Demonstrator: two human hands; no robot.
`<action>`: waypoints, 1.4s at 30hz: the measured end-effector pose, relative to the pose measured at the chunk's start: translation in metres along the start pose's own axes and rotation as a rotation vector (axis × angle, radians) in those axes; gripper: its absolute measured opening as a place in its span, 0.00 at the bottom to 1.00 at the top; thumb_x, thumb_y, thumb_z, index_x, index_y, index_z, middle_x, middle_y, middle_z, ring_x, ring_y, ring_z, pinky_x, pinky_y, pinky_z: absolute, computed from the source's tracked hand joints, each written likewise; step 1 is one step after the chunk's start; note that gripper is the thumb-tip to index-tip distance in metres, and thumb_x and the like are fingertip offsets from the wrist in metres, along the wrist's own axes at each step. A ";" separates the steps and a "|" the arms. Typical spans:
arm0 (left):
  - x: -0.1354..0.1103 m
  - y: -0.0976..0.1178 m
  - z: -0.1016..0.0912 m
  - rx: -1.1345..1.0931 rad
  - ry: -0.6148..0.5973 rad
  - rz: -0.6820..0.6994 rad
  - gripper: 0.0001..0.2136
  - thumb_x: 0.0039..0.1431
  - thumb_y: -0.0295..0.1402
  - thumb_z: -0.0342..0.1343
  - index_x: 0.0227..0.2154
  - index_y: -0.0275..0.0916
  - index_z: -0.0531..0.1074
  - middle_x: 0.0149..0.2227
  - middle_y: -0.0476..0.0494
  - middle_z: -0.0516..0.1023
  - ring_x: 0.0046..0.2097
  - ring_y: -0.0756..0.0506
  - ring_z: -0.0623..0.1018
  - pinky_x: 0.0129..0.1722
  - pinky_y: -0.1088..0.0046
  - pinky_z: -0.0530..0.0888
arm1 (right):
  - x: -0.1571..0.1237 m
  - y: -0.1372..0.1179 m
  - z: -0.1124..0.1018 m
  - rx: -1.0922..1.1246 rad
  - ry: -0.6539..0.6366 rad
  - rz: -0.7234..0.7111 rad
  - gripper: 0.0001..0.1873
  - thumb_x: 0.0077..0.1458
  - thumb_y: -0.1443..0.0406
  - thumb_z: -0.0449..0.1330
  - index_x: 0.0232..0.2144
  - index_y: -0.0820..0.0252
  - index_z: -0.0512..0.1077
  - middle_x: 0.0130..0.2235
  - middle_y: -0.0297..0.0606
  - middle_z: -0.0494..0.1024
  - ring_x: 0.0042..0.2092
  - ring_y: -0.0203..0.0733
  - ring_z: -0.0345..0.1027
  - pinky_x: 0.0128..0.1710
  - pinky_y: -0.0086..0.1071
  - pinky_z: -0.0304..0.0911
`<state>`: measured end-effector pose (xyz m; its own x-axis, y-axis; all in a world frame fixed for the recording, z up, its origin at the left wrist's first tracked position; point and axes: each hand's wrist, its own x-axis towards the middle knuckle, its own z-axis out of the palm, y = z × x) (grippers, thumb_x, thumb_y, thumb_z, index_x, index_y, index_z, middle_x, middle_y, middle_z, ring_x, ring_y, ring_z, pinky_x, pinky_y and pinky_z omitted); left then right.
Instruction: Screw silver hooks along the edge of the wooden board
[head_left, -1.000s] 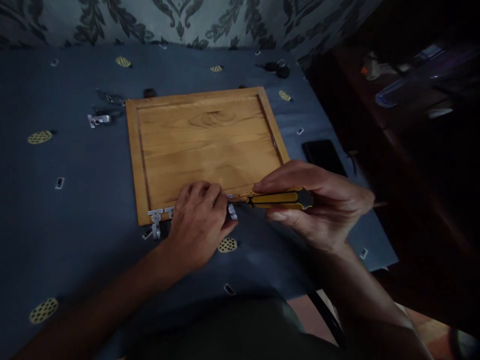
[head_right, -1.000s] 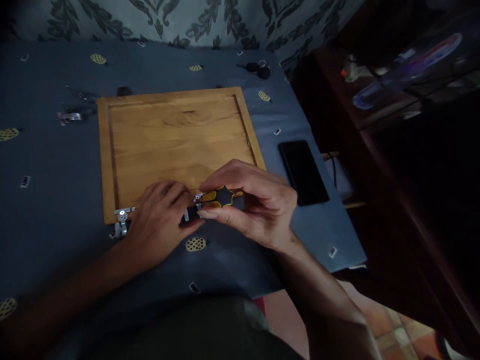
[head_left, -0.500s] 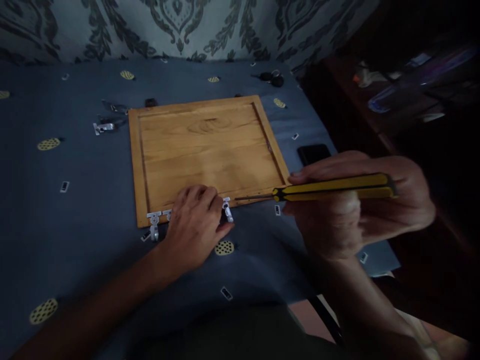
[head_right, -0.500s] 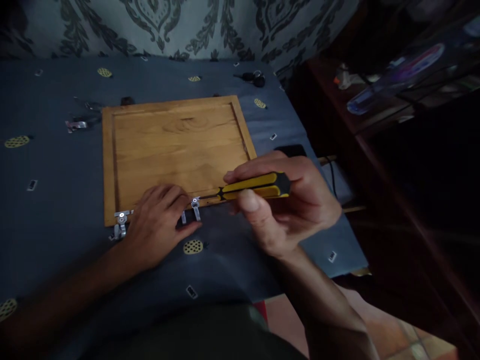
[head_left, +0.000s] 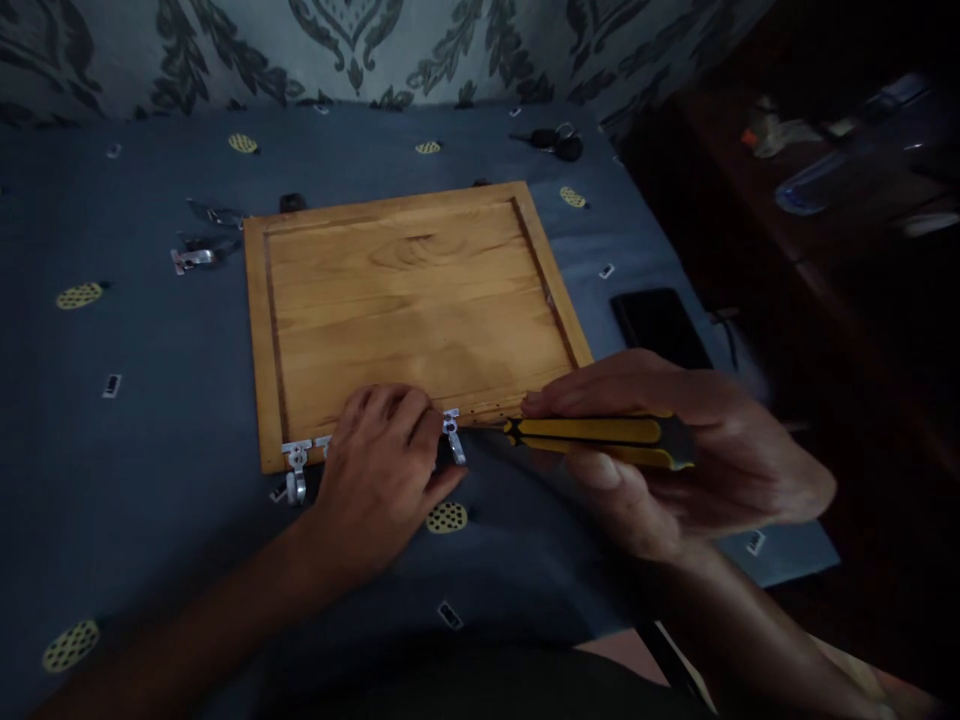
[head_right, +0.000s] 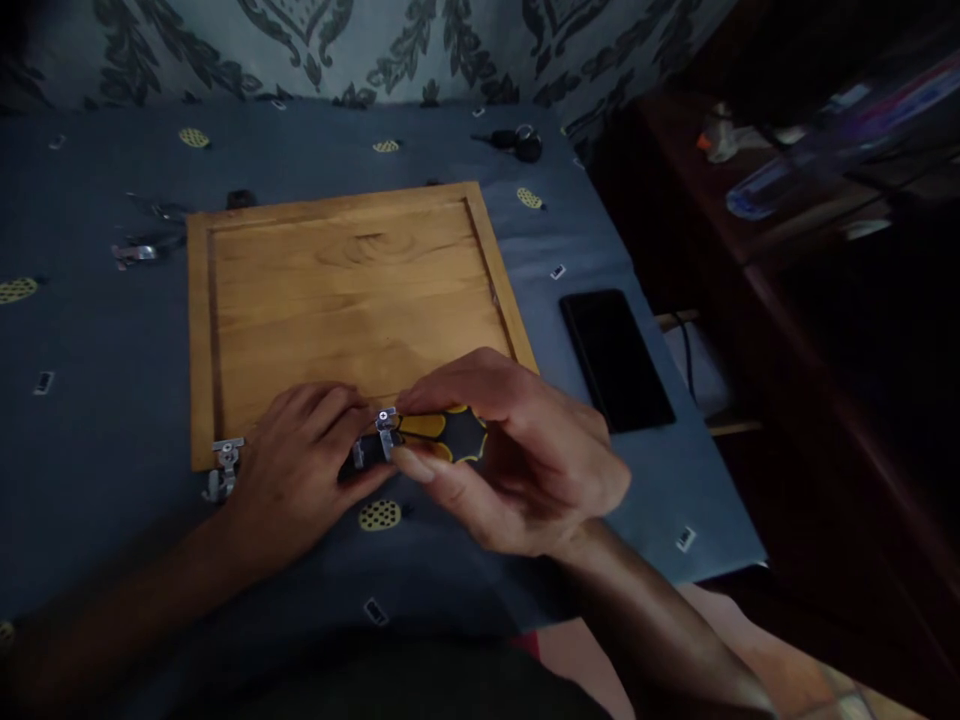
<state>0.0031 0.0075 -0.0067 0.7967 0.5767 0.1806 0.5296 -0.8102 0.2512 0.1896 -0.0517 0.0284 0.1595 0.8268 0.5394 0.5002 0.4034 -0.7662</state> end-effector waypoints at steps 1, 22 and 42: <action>0.000 0.000 0.000 -0.001 0.004 -0.001 0.12 0.58 0.37 0.64 0.40 0.35 0.76 0.42 0.38 0.78 0.46 0.36 0.75 0.49 0.54 0.73 | 0.000 0.001 0.001 -0.004 0.021 -0.041 0.08 0.53 0.64 0.68 0.38 0.51 0.78 0.32 0.40 0.84 0.31 0.48 0.78 0.25 0.39 0.75; -0.002 0.000 0.003 -0.041 0.015 -0.007 0.09 0.61 0.36 0.62 0.41 0.37 0.76 0.43 0.37 0.78 0.48 0.36 0.75 0.50 0.53 0.72 | -0.004 0.013 0.008 -0.014 -0.042 -0.095 0.10 0.55 0.66 0.67 0.41 0.56 0.78 0.34 0.40 0.85 0.33 0.44 0.80 0.29 0.34 0.77; -0.001 0.000 0.003 0.015 0.025 0.015 0.12 0.57 0.39 0.66 0.38 0.36 0.75 0.40 0.41 0.78 0.45 0.37 0.75 0.48 0.57 0.72 | -0.007 0.004 0.010 0.058 -0.096 -0.061 0.14 0.56 0.65 0.68 0.46 0.55 0.78 0.37 0.39 0.85 0.34 0.44 0.80 0.31 0.36 0.78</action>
<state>0.0029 0.0066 -0.0097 0.7971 0.5669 0.2078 0.5223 -0.8201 0.2339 0.1822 -0.0522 0.0181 0.0464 0.8325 0.5521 0.4561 0.4741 -0.7531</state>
